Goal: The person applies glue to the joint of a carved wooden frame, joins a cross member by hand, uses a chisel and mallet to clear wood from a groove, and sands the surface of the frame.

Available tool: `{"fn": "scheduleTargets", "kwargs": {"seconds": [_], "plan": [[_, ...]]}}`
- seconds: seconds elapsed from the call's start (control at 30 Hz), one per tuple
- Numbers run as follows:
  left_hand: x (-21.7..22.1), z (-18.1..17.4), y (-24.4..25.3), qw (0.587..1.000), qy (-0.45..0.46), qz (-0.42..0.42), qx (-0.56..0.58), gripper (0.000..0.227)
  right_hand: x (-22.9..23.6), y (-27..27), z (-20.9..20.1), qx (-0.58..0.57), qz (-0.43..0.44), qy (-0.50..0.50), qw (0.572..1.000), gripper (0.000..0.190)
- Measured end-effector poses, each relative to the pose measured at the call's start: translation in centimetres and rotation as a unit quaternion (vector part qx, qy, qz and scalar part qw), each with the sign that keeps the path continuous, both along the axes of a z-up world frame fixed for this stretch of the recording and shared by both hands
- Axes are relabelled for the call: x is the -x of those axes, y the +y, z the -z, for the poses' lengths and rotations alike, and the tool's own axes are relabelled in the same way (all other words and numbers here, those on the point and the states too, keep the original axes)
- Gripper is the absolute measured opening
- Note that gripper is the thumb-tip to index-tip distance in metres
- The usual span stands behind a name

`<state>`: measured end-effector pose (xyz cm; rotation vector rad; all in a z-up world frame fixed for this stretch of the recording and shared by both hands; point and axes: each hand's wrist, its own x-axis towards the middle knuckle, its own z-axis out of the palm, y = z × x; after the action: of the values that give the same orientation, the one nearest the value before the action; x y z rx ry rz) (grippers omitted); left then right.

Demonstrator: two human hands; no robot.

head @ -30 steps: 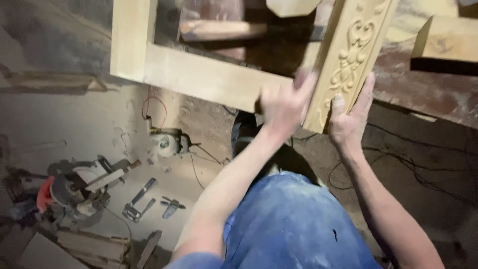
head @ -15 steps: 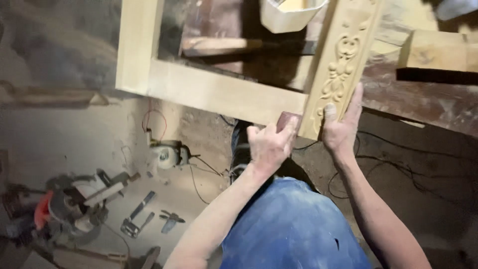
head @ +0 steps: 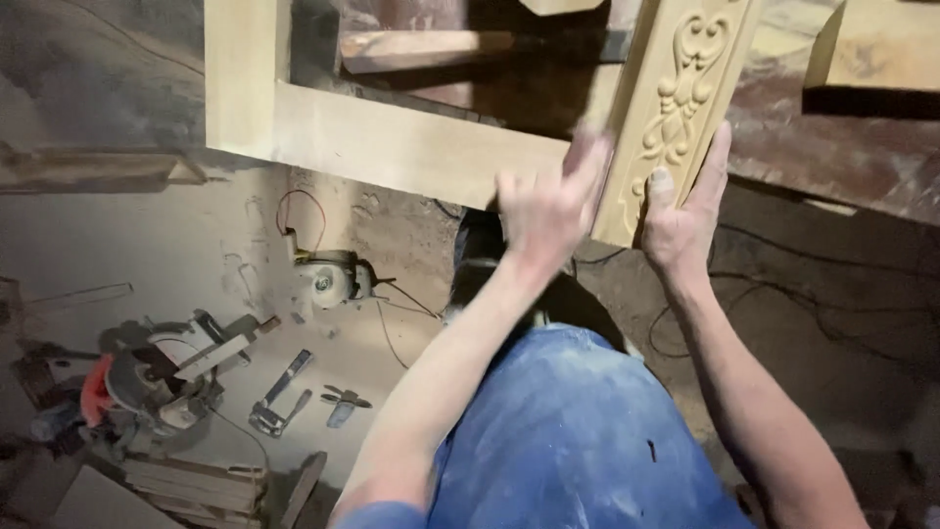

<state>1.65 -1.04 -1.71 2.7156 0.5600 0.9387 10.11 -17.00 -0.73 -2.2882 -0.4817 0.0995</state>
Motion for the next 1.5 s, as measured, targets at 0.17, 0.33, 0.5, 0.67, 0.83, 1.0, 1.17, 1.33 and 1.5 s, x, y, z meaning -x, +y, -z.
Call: {"fn": "scheduleTargets", "kwargs": {"seconds": [0.17,0.33,0.5,0.67,0.83,1.0,1.17,1.33,1.5], "plan": [[3.0,-0.9,-0.8,0.998,0.034,0.031,0.037,0.03,-0.1,0.7,-1.2,-0.005,0.006,0.013,1.0,0.072],[2.9,0.4,-1.3,1.0,0.008,-0.01,-0.008,0.036,0.3,0.2,-0.4,-0.019,-0.012,0.008,1.0,0.072],[1.0,-1.2,0.4,1.0,0.002,0.018,-0.002,0.029,0.0,0.5,-0.9,-0.021,-0.011,0.0,1.0,0.07],[3.5,-0.2,-1.6,1.0,0.005,-0.01,-0.004,0.027,0.2,0.7,-0.9,-0.031,-0.008,-0.001,0.999,0.072],[-1.6,-2.0,2.0,0.997,-0.026,0.067,0.03,0.031,0.1,0.3,-0.4,-0.029,-0.024,-0.011,0.999,0.07],[-3.7,-1.2,9.4,0.961,0.038,-0.071,0.263,0.042,0.1,0.1,-0.3,-0.074,-0.007,0.09,0.993,0.068],[1.3,-1.4,3.2,0.981,0.097,0.039,0.166,0.038,-0.4,-0.4,1.1,-0.013,-0.013,-0.055,0.998,0.065],[4.5,-2.8,-0.5,0.989,0.097,0.086,0.072,0.037,2.4,-0.3,-1.4,0.1,-0.183,-0.284,0.936,0.034],[0.0,1.3,-0.5,0.997,0.057,0.021,0.041,0.036,-0.1,2.5,-2.7,0.165,-0.273,-0.238,0.917,0.043]]}}
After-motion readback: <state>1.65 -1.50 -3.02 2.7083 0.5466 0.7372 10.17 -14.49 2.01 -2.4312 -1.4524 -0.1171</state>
